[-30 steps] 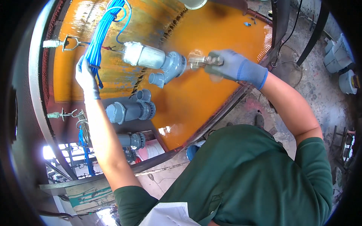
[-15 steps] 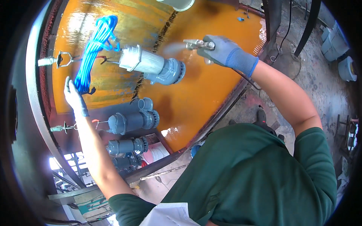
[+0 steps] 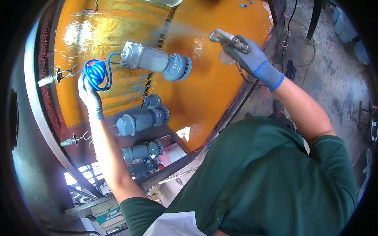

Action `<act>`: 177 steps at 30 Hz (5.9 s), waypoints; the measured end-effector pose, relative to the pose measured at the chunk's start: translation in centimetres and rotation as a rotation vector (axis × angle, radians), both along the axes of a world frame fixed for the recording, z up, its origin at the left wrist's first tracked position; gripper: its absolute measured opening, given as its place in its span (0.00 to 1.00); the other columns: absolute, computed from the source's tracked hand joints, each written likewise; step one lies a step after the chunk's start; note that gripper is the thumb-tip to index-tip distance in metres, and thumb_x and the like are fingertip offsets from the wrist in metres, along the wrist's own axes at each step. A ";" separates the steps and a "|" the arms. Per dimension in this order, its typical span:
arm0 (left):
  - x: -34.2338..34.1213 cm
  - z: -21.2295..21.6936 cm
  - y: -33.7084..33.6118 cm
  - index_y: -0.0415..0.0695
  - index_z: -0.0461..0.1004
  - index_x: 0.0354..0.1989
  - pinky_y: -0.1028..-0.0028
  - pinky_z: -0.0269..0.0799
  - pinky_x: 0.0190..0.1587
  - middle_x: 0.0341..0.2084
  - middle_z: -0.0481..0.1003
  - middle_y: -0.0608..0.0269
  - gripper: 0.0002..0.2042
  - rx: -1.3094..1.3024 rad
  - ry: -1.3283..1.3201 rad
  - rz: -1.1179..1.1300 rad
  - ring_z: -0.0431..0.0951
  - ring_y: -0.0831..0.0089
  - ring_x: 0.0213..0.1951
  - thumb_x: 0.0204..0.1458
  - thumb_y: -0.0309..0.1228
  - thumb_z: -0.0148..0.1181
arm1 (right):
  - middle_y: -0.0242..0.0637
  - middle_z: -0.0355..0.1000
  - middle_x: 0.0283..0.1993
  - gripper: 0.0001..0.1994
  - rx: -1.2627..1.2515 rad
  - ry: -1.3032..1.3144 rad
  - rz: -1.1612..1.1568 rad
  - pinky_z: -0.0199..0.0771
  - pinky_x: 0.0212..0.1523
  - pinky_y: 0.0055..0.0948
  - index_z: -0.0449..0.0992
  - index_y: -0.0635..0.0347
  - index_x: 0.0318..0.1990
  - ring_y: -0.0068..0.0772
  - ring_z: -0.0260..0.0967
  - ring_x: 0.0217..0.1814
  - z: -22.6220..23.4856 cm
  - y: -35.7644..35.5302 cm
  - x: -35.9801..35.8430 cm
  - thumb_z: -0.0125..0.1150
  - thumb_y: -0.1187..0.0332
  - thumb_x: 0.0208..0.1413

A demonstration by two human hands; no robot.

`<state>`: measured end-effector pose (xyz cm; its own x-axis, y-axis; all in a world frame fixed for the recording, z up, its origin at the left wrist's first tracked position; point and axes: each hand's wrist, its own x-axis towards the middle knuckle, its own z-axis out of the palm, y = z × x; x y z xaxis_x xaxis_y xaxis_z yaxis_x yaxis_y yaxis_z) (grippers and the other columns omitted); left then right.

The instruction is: The person picks up a pump from the floor, hangs it on a hook in a spray booth, and applies a coating to the pump using a spray gun.

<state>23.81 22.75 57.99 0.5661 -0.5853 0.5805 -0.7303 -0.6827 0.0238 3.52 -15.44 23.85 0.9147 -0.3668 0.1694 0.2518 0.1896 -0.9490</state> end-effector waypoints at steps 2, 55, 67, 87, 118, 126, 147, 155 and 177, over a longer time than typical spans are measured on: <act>0.1 0.1 -0.3 0.34 0.75 0.60 0.62 0.69 0.63 0.56 0.78 0.47 0.25 -0.109 0.072 -0.011 0.77 0.59 0.57 0.70 0.43 0.46 | 0.33 0.79 0.35 0.13 0.017 0.101 0.160 0.77 0.39 0.27 0.79 0.62 0.47 0.20 0.76 0.37 0.6 -0.5 -1.3 0.67 0.62 0.64; -9.5 -0.9 -3.5 0.34 0.68 0.66 0.64 0.62 0.68 0.62 0.71 0.48 0.22 -0.213 0.148 0.253 0.70 0.63 0.63 0.73 0.37 0.43 | 0.42 0.79 0.31 0.10 0.071 0.106 0.126 0.75 0.36 0.33 0.78 0.60 0.40 0.38 0.78 0.31 0.5 2.0 -6.6 0.71 0.65 0.58; -10.6 -1.0 -0.5 0.34 0.69 0.65 0.64 0.66 0.66 0.61 0.73 0.48 0.20 -0.246 0.153 0.360 0.73 0.63 0.60 0.71 0.35 0.50 | 0.39 0.79 0.32 0.13 -0.194 -0.011 0.401 0.76 0.37 0.35 0.77 0.58 0.41 0.29 0.79 0.35 -3.2 1.6 -5.0 0.69 0.58 0.62; -7.3 1.1 8.3 0.36 0.77 0.59 0.66 0.76 0.54 0.52 0.79 0.51 0.22 -0.246 0.095 0.682 0.80 0.64 0.49 0.69 0.41 0.51 | 0.37 0.78 0.32 0.10 -0.166 -0.085 0.412 0.74 0.36 0.30 0.77 0.63 0.38 0.24 0.75 0.34 -1.4 -2.5 -7.4 0.69 0.65 0.61; -0.9 -0.8 12.0 0.35 0.75 0.60 0.65 0.72 0.56 0.52 0.79 0.52 0.25 -0.068 0.058 0.607 0.78 0.66 0.50 0.69 0.46 0.52 | 0.42 0.76 0.28 0.11 0.038 0.117 0.234 0.73 0.33 0.36 0.75 0.59 0.35 0.43 0.75 0.29 -1.5 -0.8 -6.8 0.68 0.62 0.59; 0.5 0.7 13.8 0.35 0.74 0.60 0.65 0.71 0.56 0.51 0.80 0.51 0.25 -0.078 0.145 0.654 0.78 0.64 0.50 0.69 0.46 0.52 | 0.41 0.78 0.30 0.10 0.038 0.109 0.318 0.75 0.35 0.36 0.77 0.57 0.38 0.37 0.79 0.32 -2.8 0.2 -6.2 0.68 0.61 0.58; -31.6 -39.9 22.0 0.29 0.77 0.53 0.61 0.73 0.53 0.47 0.81 0.42 0.22 -0.359 0.642 0.939 0.80 0.52 0.48 0.67 0.40 0.54 | 0.45 0.75 0.30 0.11 -0.005 -0.075 0.283 0.74 0.35 0.45 0.74 0.56 0.36 0.55 0.75 0.34 4.2 -2.3 -5.0 0.70 0.61 0.57; -44.7 -45.2 17.0 0.42 0.83 0.45 0.58 0.76 0.46 0.39 0.83 0.44 0.16 0.112 1.097 0.937 0.83 0.50 0.42 0.62 0.40 0.56 | 0.47 0.74 0.29 0.12 -0.192 0.121 0.307 0.74 0.33 0.46 0.74 0.57 0.37 0.55 0.76 0.33 2.5 -1.2 -4.7 0.70 0.62 0.57; -45.9 -47.2 17.4 0.41 0.83 0.45 0.62 0.76 0.46 0.39 0.84 0.48 0.14 0.087 1.287 1.039 0.83 0.59 0.41 0.62 0.36 0.57 | 0.45 0.76 0.30 0.12 -0.184 -0.028 0.512 0.75 0.36 0.36 0.76 0.59 0.38 0.43 0.77 0.32 4.8 -2.8 -2.9 0.68 0.61 0.58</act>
